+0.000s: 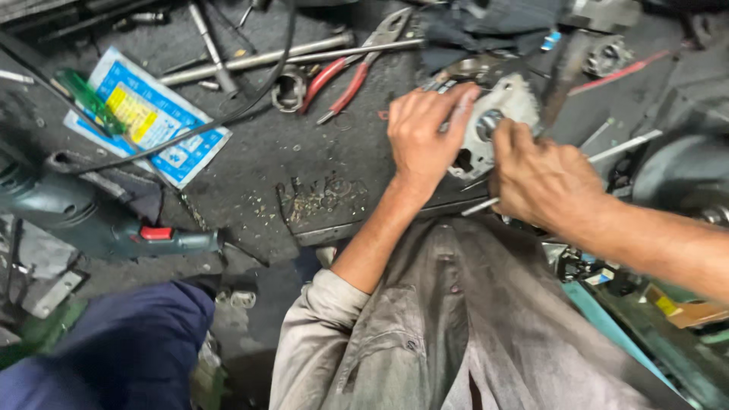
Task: The person works on a metal engine block on a cluttered workbench. They wipe the block with a cloth, use a hammer and punch to tap a component, and then use a T-handle wrench to tighten bolts. The person repeatedly adjusts and tightens the bolts throughout the clip.
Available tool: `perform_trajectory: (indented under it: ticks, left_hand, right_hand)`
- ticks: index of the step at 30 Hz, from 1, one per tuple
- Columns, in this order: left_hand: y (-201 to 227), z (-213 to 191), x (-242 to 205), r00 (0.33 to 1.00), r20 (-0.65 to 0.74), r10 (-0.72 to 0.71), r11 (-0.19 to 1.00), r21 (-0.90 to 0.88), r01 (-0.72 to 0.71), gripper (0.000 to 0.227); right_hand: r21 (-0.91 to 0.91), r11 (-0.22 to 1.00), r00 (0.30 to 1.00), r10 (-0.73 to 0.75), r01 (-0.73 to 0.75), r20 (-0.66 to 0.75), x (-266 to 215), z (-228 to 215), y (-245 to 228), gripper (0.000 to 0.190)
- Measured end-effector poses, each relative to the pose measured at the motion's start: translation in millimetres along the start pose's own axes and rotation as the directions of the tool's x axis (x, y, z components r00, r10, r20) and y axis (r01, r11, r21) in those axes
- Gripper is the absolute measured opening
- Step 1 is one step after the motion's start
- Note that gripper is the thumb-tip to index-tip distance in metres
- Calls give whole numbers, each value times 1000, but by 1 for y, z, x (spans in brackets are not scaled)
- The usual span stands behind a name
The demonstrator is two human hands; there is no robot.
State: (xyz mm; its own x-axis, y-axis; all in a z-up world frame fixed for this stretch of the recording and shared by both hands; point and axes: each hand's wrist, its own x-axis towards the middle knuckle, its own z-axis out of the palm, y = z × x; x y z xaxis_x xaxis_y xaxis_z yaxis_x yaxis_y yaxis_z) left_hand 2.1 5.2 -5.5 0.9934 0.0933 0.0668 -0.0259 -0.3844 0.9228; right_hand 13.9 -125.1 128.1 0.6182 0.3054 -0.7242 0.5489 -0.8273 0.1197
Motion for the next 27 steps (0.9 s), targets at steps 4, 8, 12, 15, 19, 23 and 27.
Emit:
perform_trajectory:
  ticks: [4, 8, 12, 15, 19, 23, 27]
  left_hand:
    - [-6, 2, 1, 999, -2, -39, 996, -76, 39, 13]
    - [-9, 2, 5, 1000, 18, -7, 998, -66, 8, 16]
    - [-11, 2, 0, 998, 42, 54, 999, -4, -53, 10]
    - [-8, 6, -6, 1000, -1, 20, 1000, -20, -20, 11]
    - [-2, 3, -4, 999, -26, 28, 999, -27, -29, 10]
    - [-1, 3, -4, 999, -36, 22, 998, -51, -24, 10]
    - [1, 2, -4, 1000, -17, -9, 1000, -29, 9, 11]
  right_hand:
    - [59, 997, 995, -47, 42, 88, 6, 16, 10, 76]
    - [721, 628, 955, 236, -293, 182, 5, 31, 21, 39]
    - [830, -456, 807, 328, -320, 491, -3, 53, 15, 42]
    - [705, -706, 841, 336, -74, 425, -19, 57, 17, 46]
    - [939, -259, 777, 629, 225, -12, -51, 27, 23, 53]
    - [260, 965, 753, 148, 32, -641, -74, -9, 17, 71]
    - [14, 999, 987, -28, 31, -157, -39, -3, 0, 89]
